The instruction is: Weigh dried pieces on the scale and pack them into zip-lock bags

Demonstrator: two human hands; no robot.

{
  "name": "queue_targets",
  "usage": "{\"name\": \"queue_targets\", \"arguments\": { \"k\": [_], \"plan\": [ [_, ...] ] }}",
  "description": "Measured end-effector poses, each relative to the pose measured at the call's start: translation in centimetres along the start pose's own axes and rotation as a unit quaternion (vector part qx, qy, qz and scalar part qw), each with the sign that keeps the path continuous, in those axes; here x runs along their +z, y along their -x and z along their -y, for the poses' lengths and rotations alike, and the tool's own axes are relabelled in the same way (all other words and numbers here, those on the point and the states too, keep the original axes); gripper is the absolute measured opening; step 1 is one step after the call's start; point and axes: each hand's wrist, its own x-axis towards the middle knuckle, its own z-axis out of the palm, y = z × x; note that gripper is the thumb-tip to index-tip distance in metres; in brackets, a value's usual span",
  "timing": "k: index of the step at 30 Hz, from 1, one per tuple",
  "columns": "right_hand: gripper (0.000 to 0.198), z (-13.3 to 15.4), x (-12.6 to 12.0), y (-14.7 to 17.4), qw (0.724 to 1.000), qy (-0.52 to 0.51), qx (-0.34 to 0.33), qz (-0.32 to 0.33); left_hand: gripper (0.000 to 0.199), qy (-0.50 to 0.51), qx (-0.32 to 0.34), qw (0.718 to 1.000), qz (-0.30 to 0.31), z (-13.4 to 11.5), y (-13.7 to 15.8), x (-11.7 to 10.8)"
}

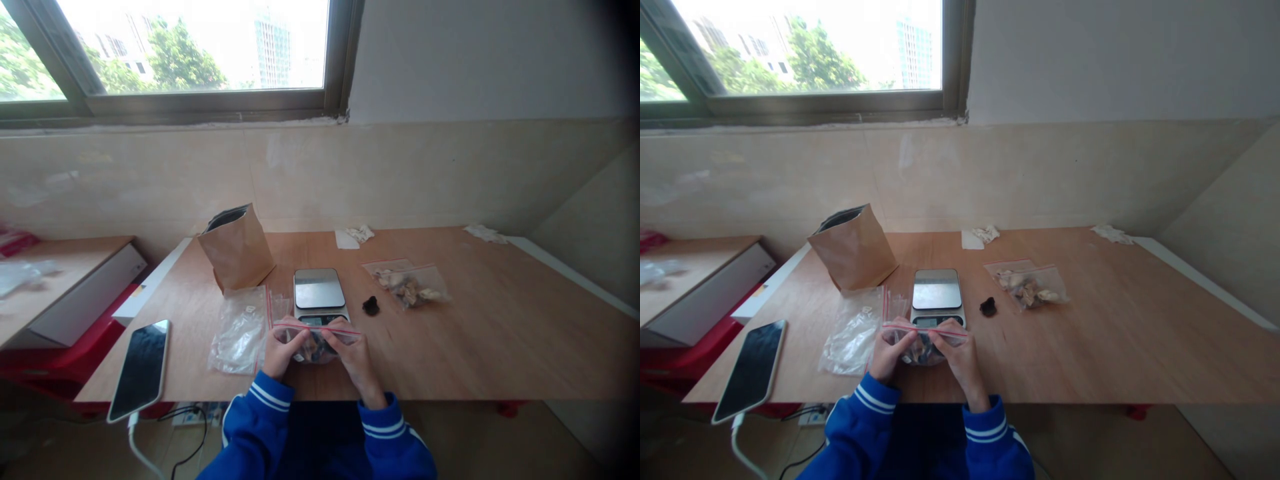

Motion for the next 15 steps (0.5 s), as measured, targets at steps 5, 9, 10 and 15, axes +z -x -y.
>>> {"name": "queue_targets", "arguments": {
  "k": [5,9,10,15],
  "plan": [
    [0.018,0.24,0.32,0.09,1.000,0.021,-0.011,-0.016,0.021,-0.020,0.000,1.000,-0.005,-0.01,-0.06,0.04],
    [0.018,0.21,0.35,0.09,1.000,0.004,-0.005,0.002,0.023,-0.017,0.006,1.000,-0.012,-0.28,-0.01,0.15],
    [0.018,0.19,0.30,0.09,1.000,-0.007,-0.001,0.015,0.023,-0.015,0.007,1.000,-0.013,-0.37,0.01,0.17],
    [0.016,0.17,0.22,0.12,0.997,-0.046,0.027,0.048,0.022,-0.015,0.014,1.000,-0.008,-0.59,0.10,0.17]
  ]
}}
